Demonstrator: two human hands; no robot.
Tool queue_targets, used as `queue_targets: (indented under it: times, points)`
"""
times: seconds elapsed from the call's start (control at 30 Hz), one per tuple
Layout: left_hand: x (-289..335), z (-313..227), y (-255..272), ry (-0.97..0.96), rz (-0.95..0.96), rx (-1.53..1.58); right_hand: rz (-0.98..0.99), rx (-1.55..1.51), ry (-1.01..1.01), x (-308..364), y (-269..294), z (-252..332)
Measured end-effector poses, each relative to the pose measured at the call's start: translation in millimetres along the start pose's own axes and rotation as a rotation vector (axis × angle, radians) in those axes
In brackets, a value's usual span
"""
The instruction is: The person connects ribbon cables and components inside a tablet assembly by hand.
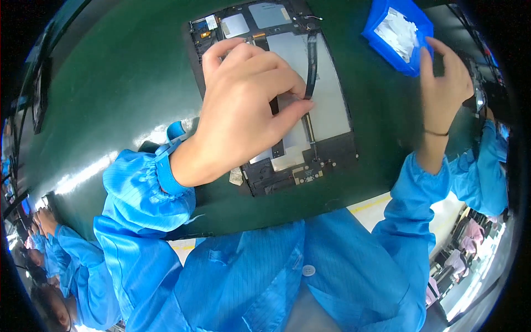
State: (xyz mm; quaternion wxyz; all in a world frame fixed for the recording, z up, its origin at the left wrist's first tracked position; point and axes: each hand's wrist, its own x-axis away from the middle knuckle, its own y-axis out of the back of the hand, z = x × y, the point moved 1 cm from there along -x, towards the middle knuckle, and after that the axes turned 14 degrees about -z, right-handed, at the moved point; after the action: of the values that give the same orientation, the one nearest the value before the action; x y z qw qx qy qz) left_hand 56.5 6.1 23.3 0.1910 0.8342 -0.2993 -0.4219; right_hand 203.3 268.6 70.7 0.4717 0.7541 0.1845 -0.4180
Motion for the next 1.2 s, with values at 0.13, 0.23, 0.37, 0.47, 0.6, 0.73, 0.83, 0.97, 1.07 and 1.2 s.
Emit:
queue_targets:
  times: [0.13,0.23,0.37,0.47,0.6,0.73,0.83,0.97,1.07,1.2]
  points:
    - [11.9,10.0,2.7,0.046,-0.026,-0.011,0.162,-0.590,0.111,28.9,33.3,71.2]
    - [13.8,16.2,2.9,0.045,-0.027,0.005,0.347,-0.768,0.115,55.0,62.3,116.5]
    - [11.7,10.6,6.1,0.016,-0.027,-0.001,0.341,-0.754,0.063,66.4,73.6,128.6]
    - [12.7,14.4,6.1,0.007,-0.055,0.006,0.343,-0.747,0.047,66.2,70.8,131.5]
    - [11.9,13.0,6.8,0.023,-0.036,0.000,0.334,-0.738,0.044,68.3,70.1,130.7]
    - [10.9,11.1,4.6,0.029,-0.031,0.005,0.318,-0.693,0.084,70.6,72.3,129.6]
    - [9.6,10.3,4.8,0.036,-0.020,0.005,0.278,-0.684,0.107,72.7,72.1,129.8]
    - [8.0,10.2,6.1,0.047,-0.010,0.006,0.249,-0.704,0.101,73.1,70.6,129.4]
    - [8.4,11.2,5.5,0.026,-0.030,0.012,0.250,-0.725,0.086,71.9,69.9,129.4]
    - [10.5,11.1,8.1,0.023,-0.019,0.008,0.266,-0.753,0.060,70.5,68.1,133.2]
